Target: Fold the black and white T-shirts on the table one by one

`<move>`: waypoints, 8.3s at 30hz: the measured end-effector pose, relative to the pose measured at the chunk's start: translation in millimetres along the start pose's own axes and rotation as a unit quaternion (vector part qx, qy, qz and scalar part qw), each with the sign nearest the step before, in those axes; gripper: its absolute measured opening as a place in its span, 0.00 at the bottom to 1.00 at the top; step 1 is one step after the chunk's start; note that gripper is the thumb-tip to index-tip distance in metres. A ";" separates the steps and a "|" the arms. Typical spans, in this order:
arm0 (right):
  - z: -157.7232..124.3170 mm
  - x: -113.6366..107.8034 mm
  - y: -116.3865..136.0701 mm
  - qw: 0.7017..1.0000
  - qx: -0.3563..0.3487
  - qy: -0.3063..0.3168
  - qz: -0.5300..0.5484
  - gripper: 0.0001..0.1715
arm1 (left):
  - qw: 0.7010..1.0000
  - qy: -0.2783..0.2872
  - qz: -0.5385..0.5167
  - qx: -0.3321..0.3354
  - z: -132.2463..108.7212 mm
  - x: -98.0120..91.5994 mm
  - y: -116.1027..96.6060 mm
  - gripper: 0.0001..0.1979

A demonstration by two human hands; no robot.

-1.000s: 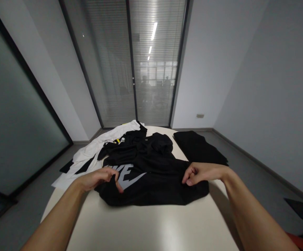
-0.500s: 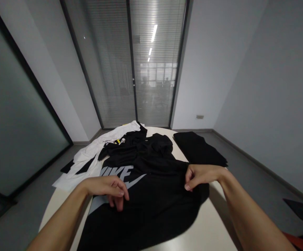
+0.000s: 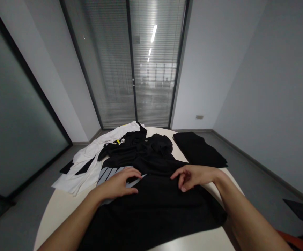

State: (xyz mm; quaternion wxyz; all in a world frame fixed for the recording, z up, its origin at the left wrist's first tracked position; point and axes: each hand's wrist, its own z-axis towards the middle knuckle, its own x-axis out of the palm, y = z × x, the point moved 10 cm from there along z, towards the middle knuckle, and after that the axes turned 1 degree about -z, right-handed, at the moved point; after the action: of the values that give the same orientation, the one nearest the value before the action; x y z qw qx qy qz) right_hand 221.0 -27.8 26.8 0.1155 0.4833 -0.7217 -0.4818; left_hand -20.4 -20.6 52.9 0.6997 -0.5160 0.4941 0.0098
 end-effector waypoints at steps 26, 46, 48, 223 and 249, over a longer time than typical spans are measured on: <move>70.2 -59.7 110.9 0.824 0.034 -0.348 -0.445 0.20 | 0.930 -0.120 0.299 -0.177 72.5 -48.2 9.1 0.21; 55.4 -41.0 33.8 0.796 0.029 -0.470 -0.380 0.34 | 0.928 -0.150 0.293 -0.173 59.9 12.9 47.1 0.40; 55.7 -35.4 28.0 0.797 0.052 -0.455 -0.394 0.36 | 0.931 -0.121 0.288 -0.189 55.6 19.1 43.9 0.42; 38.0 -42.7 8.7 0.795 0.178 -0.449 -0.367 0.42 | 0.928 -0.014 0.253 -0.272 78.9 20.0 43.9 0.45; 62.4 -63.1 29.7 0.762 0.072 -0.530 -0.365 0.38 | 0.920 -0.176 0.312 -0.159 82.8 3.6 48.6 0.31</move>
State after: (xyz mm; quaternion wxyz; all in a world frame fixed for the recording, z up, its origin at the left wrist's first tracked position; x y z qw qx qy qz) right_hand 196.1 61.7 37.8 -0.5048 0.3843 -0.4696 -0.6140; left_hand 12.5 60.9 14.1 0.6457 -0.4305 0.4905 0.3966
